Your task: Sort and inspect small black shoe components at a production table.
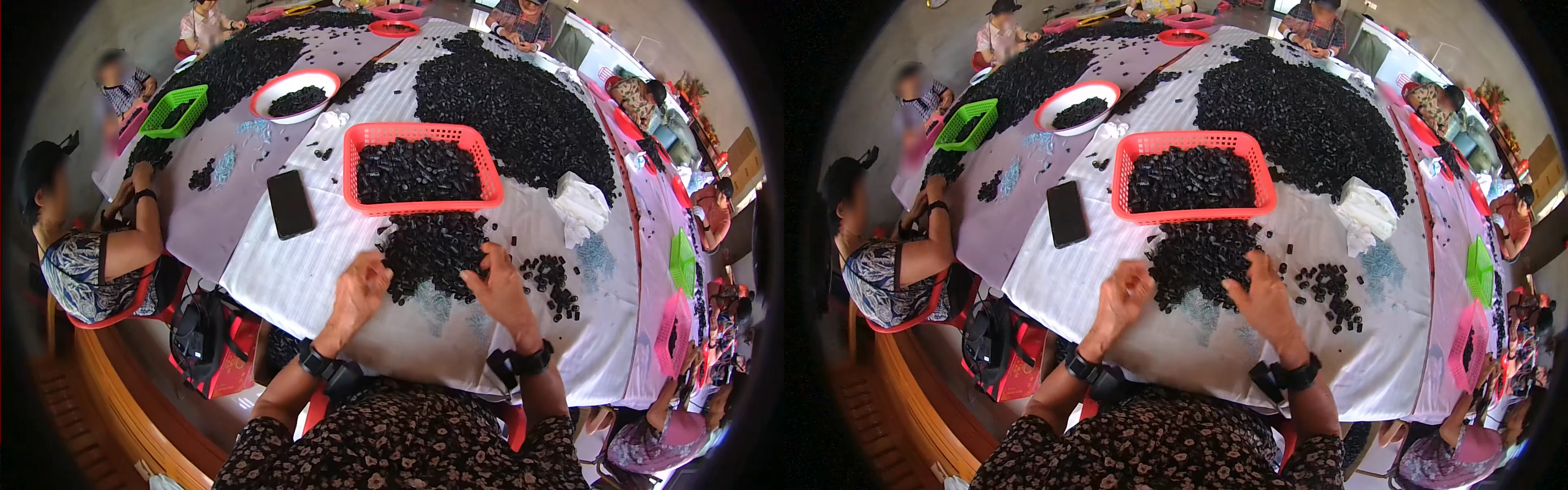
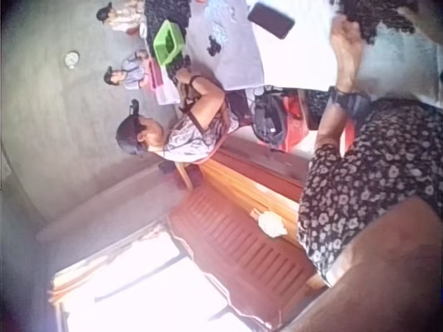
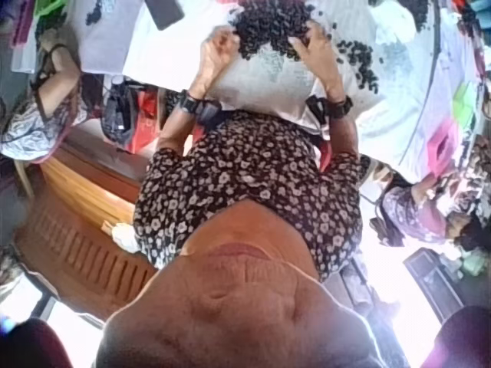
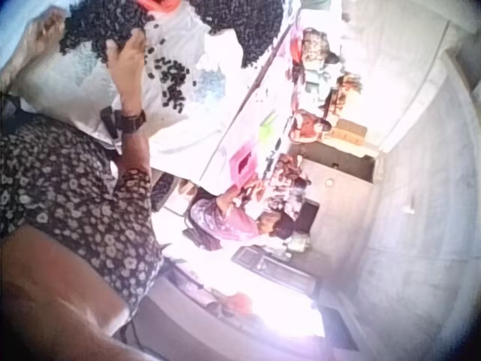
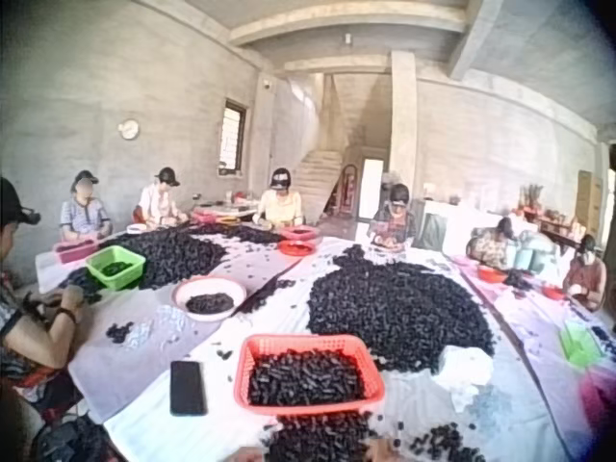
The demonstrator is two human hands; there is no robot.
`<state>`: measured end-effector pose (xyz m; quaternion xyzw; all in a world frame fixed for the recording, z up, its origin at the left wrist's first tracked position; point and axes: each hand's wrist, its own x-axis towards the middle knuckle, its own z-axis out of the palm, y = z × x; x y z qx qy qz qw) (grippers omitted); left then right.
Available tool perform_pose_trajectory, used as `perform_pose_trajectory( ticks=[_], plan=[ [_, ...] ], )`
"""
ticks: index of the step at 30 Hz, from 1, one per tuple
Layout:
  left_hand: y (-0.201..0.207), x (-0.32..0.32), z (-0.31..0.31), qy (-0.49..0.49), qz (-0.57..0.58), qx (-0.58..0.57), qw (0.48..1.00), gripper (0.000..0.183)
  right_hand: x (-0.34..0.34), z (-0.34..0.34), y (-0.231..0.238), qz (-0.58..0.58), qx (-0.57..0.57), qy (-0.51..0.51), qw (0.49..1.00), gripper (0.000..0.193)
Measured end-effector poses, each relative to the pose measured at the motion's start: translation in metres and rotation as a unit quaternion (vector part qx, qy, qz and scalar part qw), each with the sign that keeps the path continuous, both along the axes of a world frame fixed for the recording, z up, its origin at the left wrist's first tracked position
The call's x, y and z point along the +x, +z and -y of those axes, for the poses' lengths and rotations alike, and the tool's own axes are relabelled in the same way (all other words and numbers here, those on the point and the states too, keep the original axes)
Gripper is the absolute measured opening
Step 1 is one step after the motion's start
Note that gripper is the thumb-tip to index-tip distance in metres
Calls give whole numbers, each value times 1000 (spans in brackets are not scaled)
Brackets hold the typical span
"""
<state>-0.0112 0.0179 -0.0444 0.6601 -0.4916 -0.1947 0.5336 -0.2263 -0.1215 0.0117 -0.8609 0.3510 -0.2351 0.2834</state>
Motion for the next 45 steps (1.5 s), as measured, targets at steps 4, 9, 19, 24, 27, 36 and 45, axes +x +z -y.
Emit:
perform_pose_trajectory(
  ticks=[4, 9, 19, 24, 27, 36, 45],
  plan=[
    [-5, 47, 40, 198, 215, -70, 954, 43, -2, 20, -10, -132, -23, -79, 988, 66],
    [-2, 47, 68, 89, -26, -60, 994, 54, 11, 27, -33, -97, -44, -33, 994, 63],
    [-20, 47, 86, 4, -149, -114, 982, 57, 16, 59, -46, 102, -83, -51, 990, 25],
    [0, 45, 76, 8, -148, -93, 985, 54, -4, 87, -40, 51, -112, -92, 988, 12],
    [-15, 58, 64, 127, -6, -67, 990, 43, -7, 96, -49, -36, -191, -95, 976, 16],
    [0, 23, -7, 125, 1, 74, 989, 19, 9, 116, -76, -90, -227, -73, 967, 21],
    [2, 22, 3, 128, 75, 80, 986, 14, -1, 101, -23, 157, 28, -93, 983, 25]
  ],
)
